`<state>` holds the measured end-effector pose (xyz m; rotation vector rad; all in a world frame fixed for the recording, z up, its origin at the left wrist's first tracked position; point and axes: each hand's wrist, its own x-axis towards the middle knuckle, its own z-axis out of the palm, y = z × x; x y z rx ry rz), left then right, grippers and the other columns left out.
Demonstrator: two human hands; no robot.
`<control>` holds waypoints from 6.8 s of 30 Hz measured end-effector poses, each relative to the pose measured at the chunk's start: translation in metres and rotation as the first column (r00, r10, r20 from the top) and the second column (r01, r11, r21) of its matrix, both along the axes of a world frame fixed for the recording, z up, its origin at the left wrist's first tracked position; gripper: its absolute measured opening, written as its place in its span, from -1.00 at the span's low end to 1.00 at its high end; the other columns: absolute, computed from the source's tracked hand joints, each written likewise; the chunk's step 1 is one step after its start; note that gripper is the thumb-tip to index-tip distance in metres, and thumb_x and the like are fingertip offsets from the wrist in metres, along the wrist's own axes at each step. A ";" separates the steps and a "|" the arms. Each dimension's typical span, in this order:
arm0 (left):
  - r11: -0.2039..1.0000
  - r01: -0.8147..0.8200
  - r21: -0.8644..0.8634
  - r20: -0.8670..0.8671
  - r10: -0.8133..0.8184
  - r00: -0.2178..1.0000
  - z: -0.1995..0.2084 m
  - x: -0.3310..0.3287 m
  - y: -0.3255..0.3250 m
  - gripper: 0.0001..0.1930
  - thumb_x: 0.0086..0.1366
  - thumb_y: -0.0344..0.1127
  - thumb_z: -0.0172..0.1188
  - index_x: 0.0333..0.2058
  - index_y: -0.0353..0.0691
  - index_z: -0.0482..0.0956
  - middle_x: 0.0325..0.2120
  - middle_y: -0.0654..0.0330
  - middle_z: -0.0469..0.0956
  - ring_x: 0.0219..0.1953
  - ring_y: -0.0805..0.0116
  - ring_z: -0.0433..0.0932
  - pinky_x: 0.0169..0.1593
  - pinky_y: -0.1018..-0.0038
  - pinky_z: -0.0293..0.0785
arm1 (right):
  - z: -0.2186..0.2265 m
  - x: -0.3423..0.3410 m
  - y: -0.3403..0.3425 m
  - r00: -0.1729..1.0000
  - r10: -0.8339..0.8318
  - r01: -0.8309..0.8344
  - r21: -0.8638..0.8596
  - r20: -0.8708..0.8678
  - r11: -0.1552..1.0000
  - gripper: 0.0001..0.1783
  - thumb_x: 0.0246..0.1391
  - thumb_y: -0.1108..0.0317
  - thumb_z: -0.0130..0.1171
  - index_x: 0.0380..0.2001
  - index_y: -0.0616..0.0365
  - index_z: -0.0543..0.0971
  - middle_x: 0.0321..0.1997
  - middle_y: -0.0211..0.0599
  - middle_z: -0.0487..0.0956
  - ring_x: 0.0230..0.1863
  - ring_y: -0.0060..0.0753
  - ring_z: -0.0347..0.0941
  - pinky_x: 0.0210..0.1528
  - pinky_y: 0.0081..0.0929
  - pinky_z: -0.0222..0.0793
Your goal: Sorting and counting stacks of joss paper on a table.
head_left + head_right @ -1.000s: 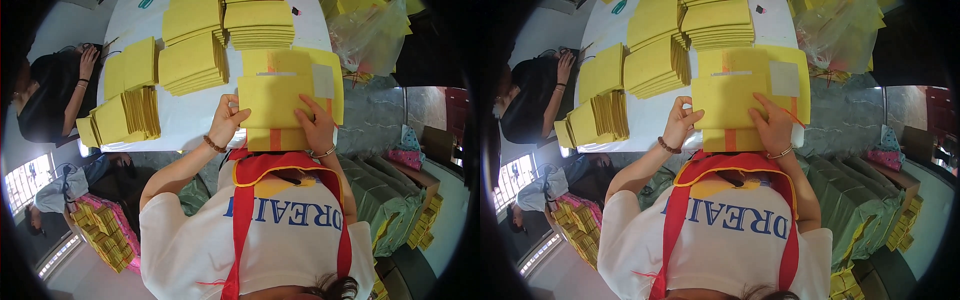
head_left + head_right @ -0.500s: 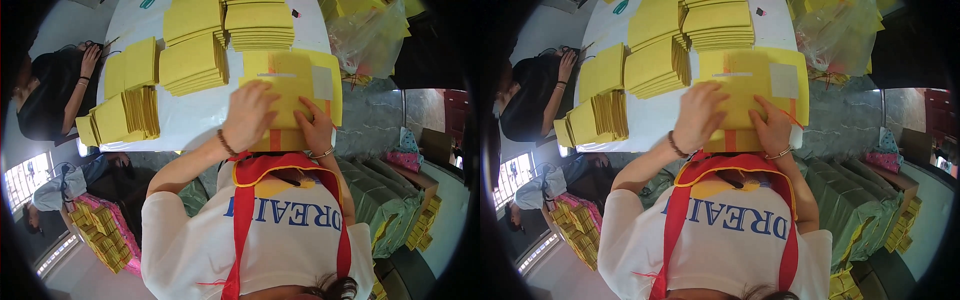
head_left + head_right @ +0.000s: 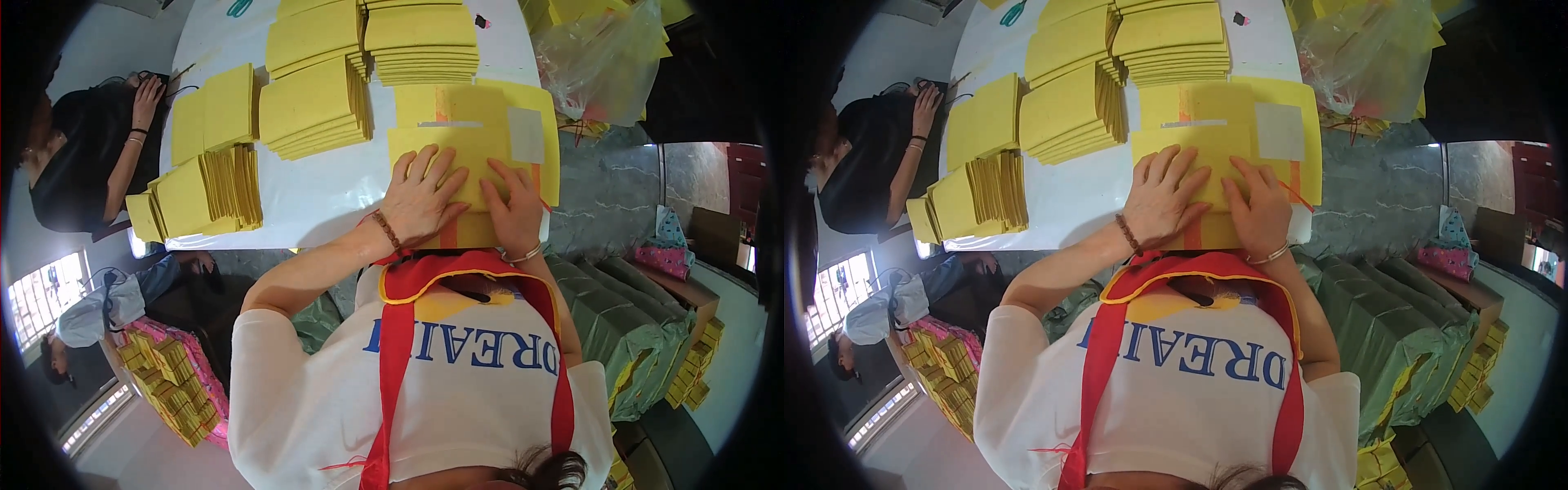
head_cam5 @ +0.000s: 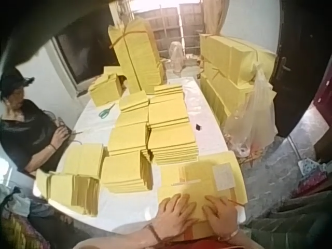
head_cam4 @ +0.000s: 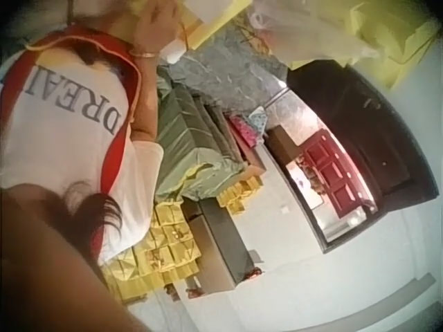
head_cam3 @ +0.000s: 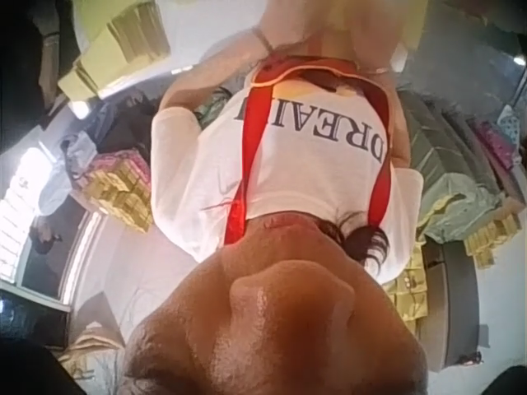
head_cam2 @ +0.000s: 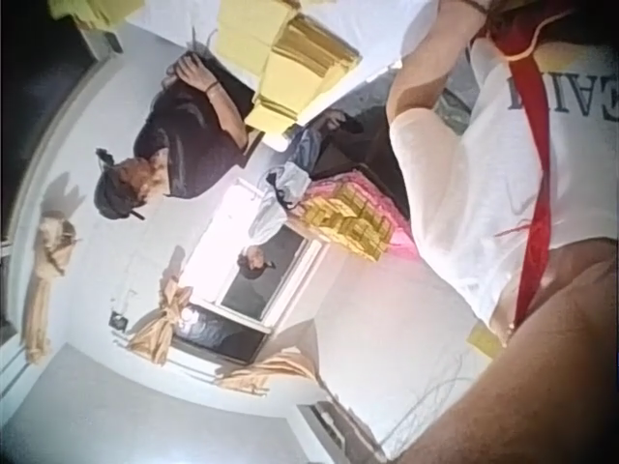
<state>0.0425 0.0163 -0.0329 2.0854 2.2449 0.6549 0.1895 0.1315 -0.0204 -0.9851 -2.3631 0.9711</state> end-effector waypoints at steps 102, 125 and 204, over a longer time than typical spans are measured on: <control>0.938 0.335 0.089 0.194 -0.346 0.918 0.019 -0.012 -0.049 -0.70 0.02 -0.36 0.24 -0.23 -0.27 0.51 -0.33 0.14 0.47 -0.29 0.19 0.45 -0.21 0.39 0.41 | -0.011 0.034 -0.003 0.949 0.118 -0.192 -0.238 -0.293 0.952 -0.76 0.18 0.33 -0.02 -0.17 0.19 0.55 -0.24 -0.26 0.57 -0.15 -0.33 0.45 -0.07 -0.49 0.29; 0.980 0.158 -0.124 0.713 -0.023 0.701 0.021 -0.032 -0.035 -0.88 0.21 -0.39 0.12 -0.41 -0.35 0.50 -0.65 0.24 0.39 -0.61 0.49 0.32 -0.50 0.56 0.28 | -0.031 0.047 0.008 0.851 0.046 -0.367 -0.530 -0.524 0.764 -0.47 0.21 0.02 -0.13 0.04 0.21 0.43 -0.09 -0.26 0.52 -0.02 -0.41 0.39 0.10 -0.45 0.20; 0.966 0.250 0.071 0.328 -0.260 0.908 0.026 -0.016 -0.039 -0.90 0.09 -0.51 0.13 -0.41 -0.27 0.40 -0.05 0.04 0.46 -0.28 0.12 0.55 -0.27 0.34 0.52 | -0.026 0.042 0.013 0.805 0.060 -0.427 -0.507 -0.590 0.749 -0.70 -0.02 0.42 0.19 -0.15 0.18 0.52 -0.18 -0.35 0.56 -0.06 -0.52 0.41 -0.01 -0.56 0.30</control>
